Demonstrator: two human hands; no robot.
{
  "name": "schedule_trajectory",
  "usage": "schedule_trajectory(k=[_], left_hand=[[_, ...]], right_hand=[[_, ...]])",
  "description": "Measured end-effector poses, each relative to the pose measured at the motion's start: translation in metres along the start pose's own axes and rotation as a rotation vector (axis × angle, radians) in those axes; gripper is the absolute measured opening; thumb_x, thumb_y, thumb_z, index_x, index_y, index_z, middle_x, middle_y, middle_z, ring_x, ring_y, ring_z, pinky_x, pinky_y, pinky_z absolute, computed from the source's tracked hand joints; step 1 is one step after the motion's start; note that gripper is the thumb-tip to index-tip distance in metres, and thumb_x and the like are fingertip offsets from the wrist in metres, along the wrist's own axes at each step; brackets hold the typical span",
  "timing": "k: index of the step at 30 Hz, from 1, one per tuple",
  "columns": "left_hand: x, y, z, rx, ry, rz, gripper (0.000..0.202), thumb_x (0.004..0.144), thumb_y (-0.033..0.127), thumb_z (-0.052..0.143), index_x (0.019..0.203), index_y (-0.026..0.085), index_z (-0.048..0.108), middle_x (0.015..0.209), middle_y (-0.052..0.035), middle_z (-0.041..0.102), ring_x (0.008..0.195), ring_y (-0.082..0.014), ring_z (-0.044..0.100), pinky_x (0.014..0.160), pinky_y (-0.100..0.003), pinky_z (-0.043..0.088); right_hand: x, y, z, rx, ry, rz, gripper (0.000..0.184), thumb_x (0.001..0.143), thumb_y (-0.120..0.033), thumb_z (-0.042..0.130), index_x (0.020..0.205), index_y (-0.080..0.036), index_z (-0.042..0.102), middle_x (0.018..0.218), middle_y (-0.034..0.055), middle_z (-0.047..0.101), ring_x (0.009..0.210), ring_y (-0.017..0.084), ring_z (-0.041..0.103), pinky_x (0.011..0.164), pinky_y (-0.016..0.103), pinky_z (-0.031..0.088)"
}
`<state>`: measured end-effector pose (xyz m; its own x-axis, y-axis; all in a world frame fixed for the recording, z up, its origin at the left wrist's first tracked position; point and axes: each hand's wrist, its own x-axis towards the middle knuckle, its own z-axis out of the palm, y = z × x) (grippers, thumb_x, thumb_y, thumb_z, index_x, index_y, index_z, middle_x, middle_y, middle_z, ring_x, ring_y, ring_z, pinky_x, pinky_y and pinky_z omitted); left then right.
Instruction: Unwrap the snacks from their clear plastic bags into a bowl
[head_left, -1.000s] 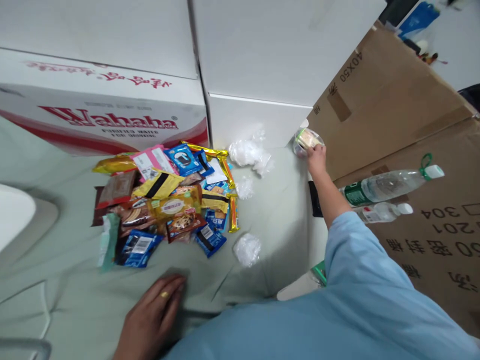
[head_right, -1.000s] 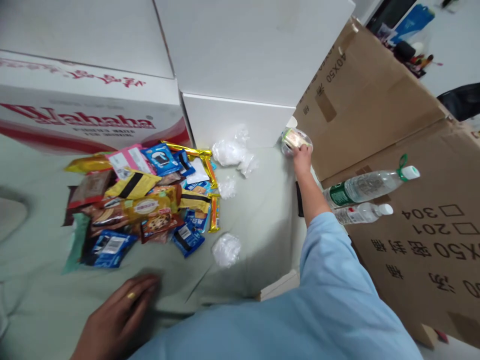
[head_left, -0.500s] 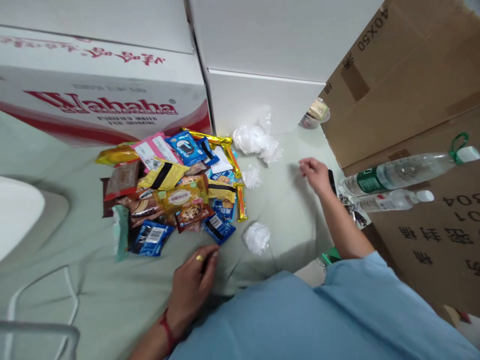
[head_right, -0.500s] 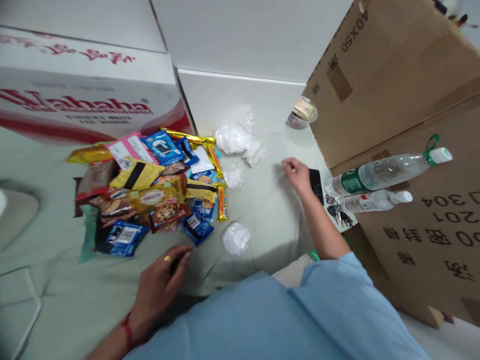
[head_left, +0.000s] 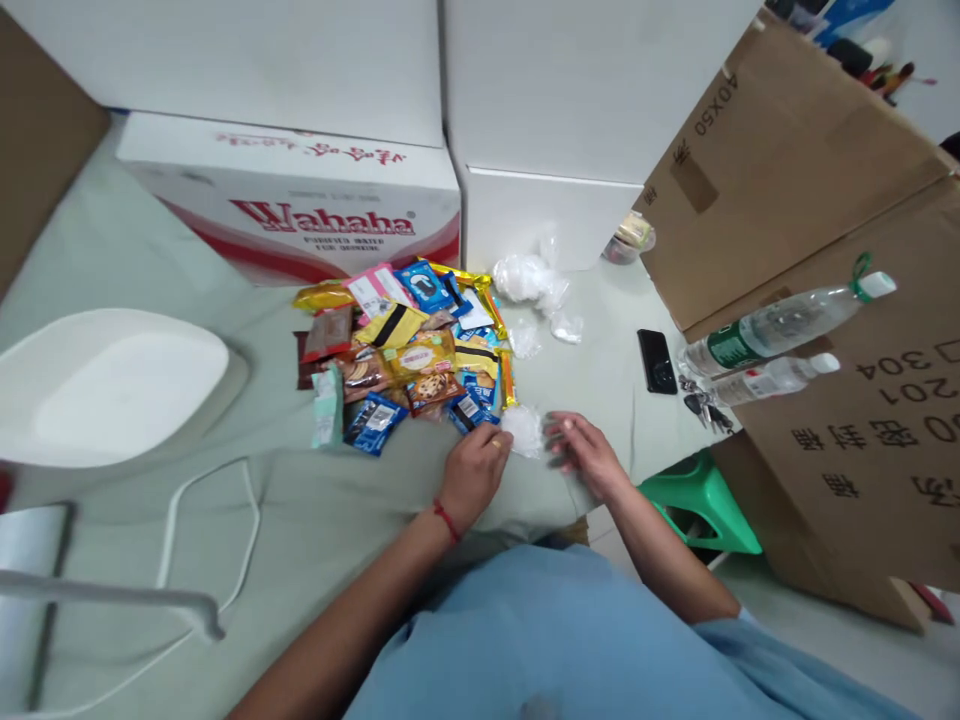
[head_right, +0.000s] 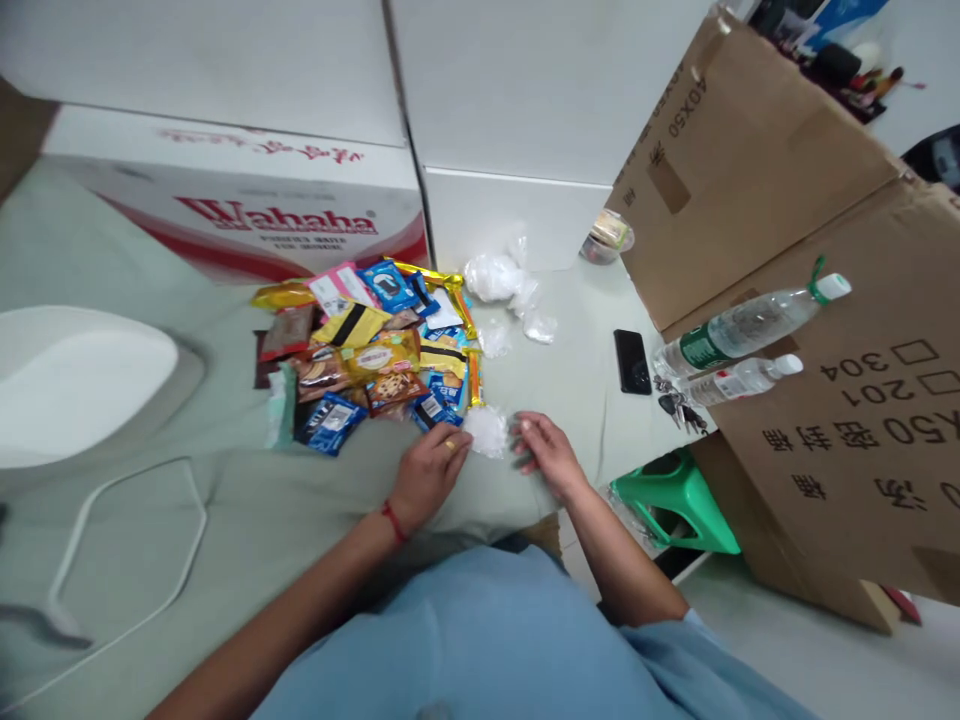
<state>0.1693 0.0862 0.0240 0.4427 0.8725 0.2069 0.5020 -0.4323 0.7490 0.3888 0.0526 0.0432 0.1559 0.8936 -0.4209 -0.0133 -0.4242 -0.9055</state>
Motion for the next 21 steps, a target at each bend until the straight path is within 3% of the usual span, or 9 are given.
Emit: schedule_trajectory(k=[3, 6, 9, 12, 15, 17, 19, 21], left_hand=[[-0.005, 0.006, -0.009, -0.226, 0.088, -0.078, 0.022, 0.098, 0.028, 0.053, 0.094, 0.020, 0.073, 0.098, -0.0078, 0.070, 0.088, -0.0184, 0.065, 0.081, -0.030, 0.048], [-0.012, 0.001, -0.017, -0.525, 0.206, -0.330, 0.019, 0.093, 0.037, 0.063, 0.089, 0.020, 0.070, 0.082, -0.0034, 0.069, 0.073, -0.0158, 0.061, 0.069, -0.027, 0.045], [-0.023, -0.009, -0.023, -0.865, 0.259, -0.584, 0.027, 0.084, 0.045, 0.074, 0.082, 0.018, 0.067, 0.068, 0.0000, 0.066, 0.064, -0.0135, 0.055, 0.061, -0.024, 0.043], [-0.033, -0.015, -0.025, -1.167, 0.312, -0.718, 0.033, 0.073, 0.042, 0.085, 0.080, 0.018, 0.064, 0.074, 0.0006, 0.067, 0.072, -0.0128, 0.059, 0.067, -0.024, 0.048], [-0.036, -0.017, -0.027, -1.345, 0.377, -0.767, 0.036, 0.071, 0.039, 0.087, 0.084, 0.020, 0.059, 0.082, 0.0033, 0.067, 0.079, -0.0134, 0.065, 0.081, -0.032, 0.056], [-0.034, -0.020, -0.031, -1.430, 0.378, -0.795, 0.034, 0.073, 0.034, 0.085, 0.087, 0.021, 0.057, 0.086, 0.0035, 0.069, 0.079, -0.0139, 0.068, 0.084, -0.037, 0.059], [-0.031, -0.021, -0.034, -1.508, 0.354, -0.823, 0.032, 0.075, 0.028, 0.083, 0.091, 0.021, 0.056, 0.092, 0.0015, 0.073, 0.081, -0.0152, 0.071, 0.083, -0.037, 0.060], [-0.029, -0.022, -0.036, -1.561, 0.319, -0.831, 0.031, 0.077, 0.026, 0.082, 0.094, 0.022, 0.056, 0.099, -0.0015, 0.076, 0.089, -0.0181, 0.074, 0.085, -0.038, 0.060]], right_hand=[[0.000, 0.004, 0.018, -0.007, -0.109, 0.034, 0.060, 0.071, -0.052, 0.084, 0.119, -0.024, 0.062, 0.088, 0.0007, 0.066, 0.069, 0.014, 0.059, 0.048, 0.023, 0.048], [0.008, 0.009, 0.024, -0.110, -0.127, -0.007, 0.040, 0.071, -0.048, 0.082, 0.095, -0.021, 0.066, 0.066, -0.0058, 0.054, 0.052, 0.009, 0.045, 0.045, 0.021, 0.037], [0.015, 0.007, 0.020, -0.166, -0.149, -0.043, 0.034, 0.075, -0.050, 0.079, 0.086, -0.020, 0.067, 0.065, -0.0056, 0.053, 0.051, 0.009, 0.040, 0.047, 0.023, 0.032], [0.016, 0.000, 0.019, -0.164, -0.183, -0.070, 0.035, 0.077, -0.051, 0.079, 0.088, -0.020, 0.068, 0.069, -0.0040, 0.055, 0.056, 0.010, 0.043, 0.052, 0.024, 0.036], [0.014, -0.009, 0.025, -0.148, -0.200, -0.106, 0.035, 0.081, -0.055, 0.076, 0.092, -0.023, 0.068, 0.078, -0.0008, 0.059, 0.066, 0.014, 0.050, 0.061, 0.027, 0.045], [0.012, -0.014, 0.032, -0.162, -0.212, -0.126, 0.039, 0.084, -0.057, 0.073, 0.105, -0.025, 0.067, 0.097, 0.0027, 0.064, 0.071, 0.015, 0.053, 0.064, 0.029, 0.049], [0.008, -0.017, 0.038, -0.202, -0.260, -0.150, 0.056, 0.080, -0.054, 0.079, 0.126, -0.028, 0.062, 0.121, 0.0058, 0.062, 0.075, 0.015, 0.054, 0.067, 0.030, 0.051], [0.003, -0.017, 0.046, -0.235, -0.368, -0.176, 0.085, 0.069, -0.047, 0.090, 0.143, -0.031, 0.052, 0.133, 0.0072, 0.058, 0.082, 0.016, 0.057, 0.074, 0.031, 0.052]])
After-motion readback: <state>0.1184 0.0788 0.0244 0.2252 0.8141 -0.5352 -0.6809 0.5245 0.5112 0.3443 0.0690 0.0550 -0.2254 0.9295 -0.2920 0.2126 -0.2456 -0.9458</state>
